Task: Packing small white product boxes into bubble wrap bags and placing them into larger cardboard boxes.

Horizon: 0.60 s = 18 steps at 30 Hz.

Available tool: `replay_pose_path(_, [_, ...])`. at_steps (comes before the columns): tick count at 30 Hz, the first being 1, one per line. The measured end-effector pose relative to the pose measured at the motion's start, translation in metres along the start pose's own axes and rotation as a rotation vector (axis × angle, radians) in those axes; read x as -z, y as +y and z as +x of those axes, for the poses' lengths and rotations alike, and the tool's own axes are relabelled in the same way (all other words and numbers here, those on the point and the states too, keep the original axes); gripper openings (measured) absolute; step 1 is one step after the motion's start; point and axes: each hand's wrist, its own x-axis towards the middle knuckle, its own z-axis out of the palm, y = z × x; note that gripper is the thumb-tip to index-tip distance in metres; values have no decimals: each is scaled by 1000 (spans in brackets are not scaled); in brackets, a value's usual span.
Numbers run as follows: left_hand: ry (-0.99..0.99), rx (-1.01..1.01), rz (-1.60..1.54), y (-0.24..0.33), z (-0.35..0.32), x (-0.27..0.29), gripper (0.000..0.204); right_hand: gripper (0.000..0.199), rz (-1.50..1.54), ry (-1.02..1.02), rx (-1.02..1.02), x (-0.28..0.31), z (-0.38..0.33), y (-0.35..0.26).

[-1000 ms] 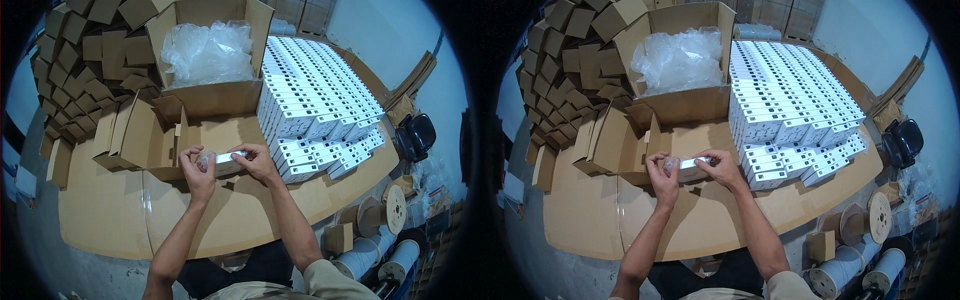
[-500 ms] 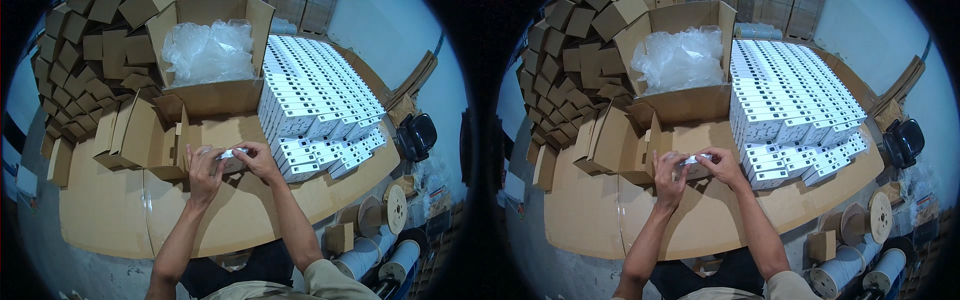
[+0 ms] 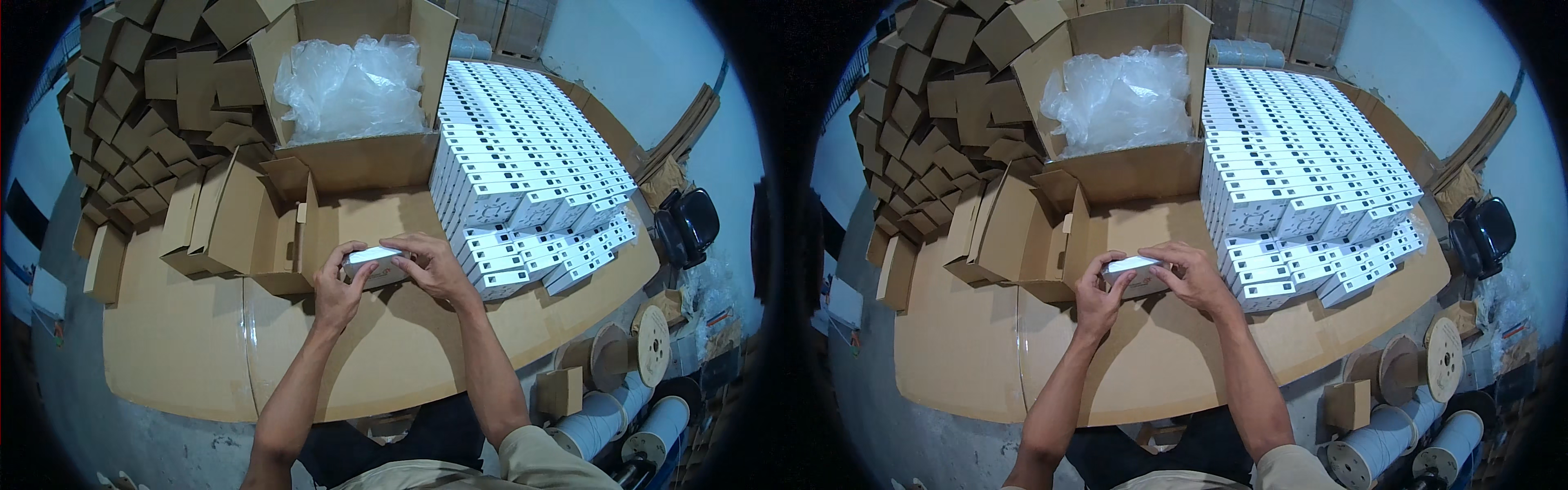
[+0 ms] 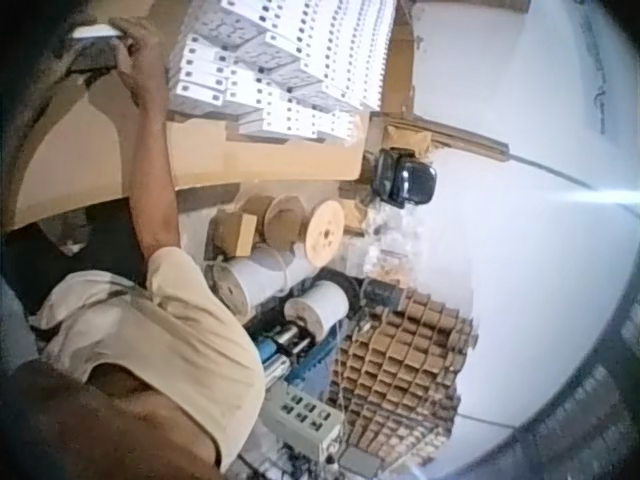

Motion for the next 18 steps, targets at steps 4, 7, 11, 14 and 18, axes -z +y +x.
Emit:
replay_pose_path(4, [-9,-23,8,-3,-2,-2,37,32,19,-25,73,1,2,9])
replay_pose_path(7, [-58,150,149,11,-13,-1,50,33,69,-14,33,-1,0,10])
replay_pose_path(11, [27,101,115,2,-28,1,66,30,32,83,62,-10,3,10])
replay_pose_path(14, [57,-36,423,3,-50,3,75,28,101,192,62,-14,7,18])
replay_pose_path(18, [-170,-83,762,14,-84,14,80,25,275,281,24,-17,17,17])
